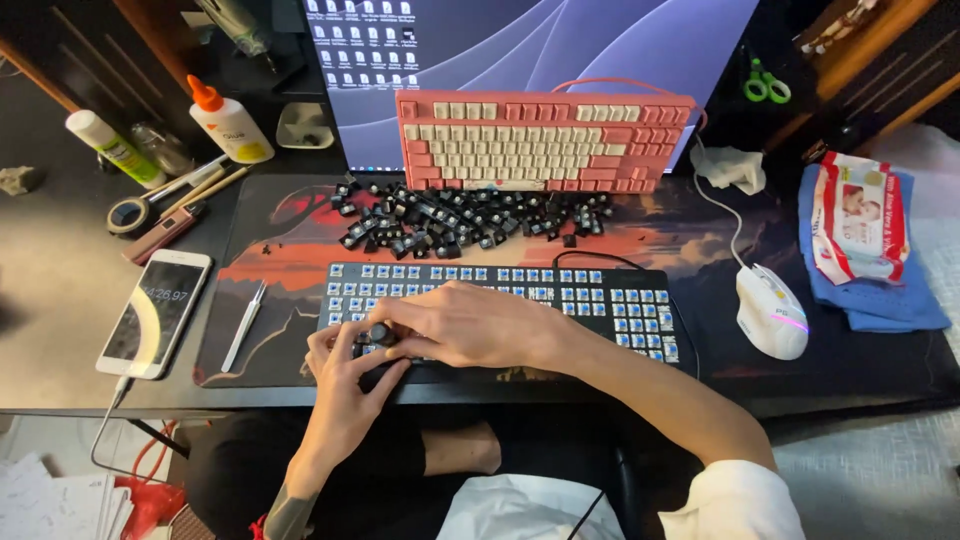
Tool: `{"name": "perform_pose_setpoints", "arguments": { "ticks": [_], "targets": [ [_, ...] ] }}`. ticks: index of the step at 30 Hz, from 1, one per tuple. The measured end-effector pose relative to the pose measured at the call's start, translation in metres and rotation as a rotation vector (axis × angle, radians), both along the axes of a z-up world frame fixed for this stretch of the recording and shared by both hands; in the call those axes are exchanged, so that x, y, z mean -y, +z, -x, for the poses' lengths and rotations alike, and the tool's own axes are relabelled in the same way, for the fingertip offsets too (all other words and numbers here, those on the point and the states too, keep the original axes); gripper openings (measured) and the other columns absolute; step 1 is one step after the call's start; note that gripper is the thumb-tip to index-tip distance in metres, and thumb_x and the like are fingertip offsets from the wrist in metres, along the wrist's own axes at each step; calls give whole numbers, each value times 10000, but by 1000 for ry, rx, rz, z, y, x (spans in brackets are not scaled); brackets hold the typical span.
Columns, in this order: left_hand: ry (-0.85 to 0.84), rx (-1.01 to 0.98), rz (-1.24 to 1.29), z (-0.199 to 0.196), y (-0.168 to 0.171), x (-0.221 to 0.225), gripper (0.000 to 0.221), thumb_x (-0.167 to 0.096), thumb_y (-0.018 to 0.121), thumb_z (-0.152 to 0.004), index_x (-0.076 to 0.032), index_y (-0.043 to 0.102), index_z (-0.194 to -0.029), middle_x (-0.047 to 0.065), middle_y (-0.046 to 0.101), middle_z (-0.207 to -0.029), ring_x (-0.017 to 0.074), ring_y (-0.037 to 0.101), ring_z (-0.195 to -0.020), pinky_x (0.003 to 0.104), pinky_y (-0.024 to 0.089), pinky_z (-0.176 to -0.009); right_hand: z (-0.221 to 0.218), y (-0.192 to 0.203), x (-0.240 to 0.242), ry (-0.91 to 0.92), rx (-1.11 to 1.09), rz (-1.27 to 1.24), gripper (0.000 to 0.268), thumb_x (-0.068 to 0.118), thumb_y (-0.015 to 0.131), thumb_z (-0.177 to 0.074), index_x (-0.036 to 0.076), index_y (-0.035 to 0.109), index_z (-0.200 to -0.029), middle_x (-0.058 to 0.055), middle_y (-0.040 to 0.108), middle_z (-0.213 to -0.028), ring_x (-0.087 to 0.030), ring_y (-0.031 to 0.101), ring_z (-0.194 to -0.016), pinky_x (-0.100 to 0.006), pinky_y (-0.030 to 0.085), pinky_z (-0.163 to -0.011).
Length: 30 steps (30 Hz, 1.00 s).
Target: Removing keycaps and manipulating switches on a mechanical keyboard using tools.
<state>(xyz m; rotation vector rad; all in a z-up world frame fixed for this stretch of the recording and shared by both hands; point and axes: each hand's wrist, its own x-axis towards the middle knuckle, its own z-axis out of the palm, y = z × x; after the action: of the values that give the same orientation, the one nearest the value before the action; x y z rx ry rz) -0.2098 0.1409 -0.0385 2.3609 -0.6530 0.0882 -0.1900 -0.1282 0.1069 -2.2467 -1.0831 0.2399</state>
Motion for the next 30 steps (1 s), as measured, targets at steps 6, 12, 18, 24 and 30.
{"name": "perform_pose_setpoints", "arguments": {
  "ticks": [6, 12, 18, 24, 30],
  "targets": [
    [-1, 9, 3, 3, 11, 5, 204, -383, 828, -1104, -315, 963, -1241, -26, 639, -1540, 381, 423, -1391, 548, 372, -1081, 9, 2, 7, 34, 150, -42, 180, 141, 719, -1233, 129, 624, -1387, -93, 784, -1135, -305, 805, -913, -466, 599, -705],
    [-13, 48, 14, 5, 5, 6, 249, -377, 797, -1132, -334, 931, -1338, -56, 638, -1494, 390, 411, -1386, 581, 348, -1134, 14, 6, -1, -78, 242, 193, 324, 323, 827, -1194, 91, 605, -1238, -77, 764, -1005, -351, 798, -806, -525, 622, -647],
    [-33, 20, -16, 4, -5, 3, 151, -274, 762, -1156, -282, 902, -1212, 15, 573, -1593, 419, 388, -1394, 608, 333, -1125, 17, 10, -36, -239, 290, 544, 423, 560, 733, -1230, 152, 695, -1336, -30, 780, -744, -319, 779, -620, -508, 571, -583],
    [-24, 109, 5, 5, -2, 7, 176, -322, 786, -1157, -241, 907, -1257, 37, 603, -1572, 433, 410, -1403, 620, 336, -1173, -4, -3, -39, -154, 430, 637, 344, 172, 883, -1051, 203, 658, -1310, -1, 755, -981, -323, 798, -856, -478, 560, -883],
    [-11, -18, 0, 6, 20, 11, 89, -284, 790, -1162, -214, 846, -1161, -25, 503, -1371, 327, 355, -1388, 474, 304, -1198, 12, 50, -37, -21, 154, 582, 308, 131, 721, -1169, 14, 638, -1441, -232, 786, -1195, -542, 826, -1114, -640, 676, -872]
  ]
}}
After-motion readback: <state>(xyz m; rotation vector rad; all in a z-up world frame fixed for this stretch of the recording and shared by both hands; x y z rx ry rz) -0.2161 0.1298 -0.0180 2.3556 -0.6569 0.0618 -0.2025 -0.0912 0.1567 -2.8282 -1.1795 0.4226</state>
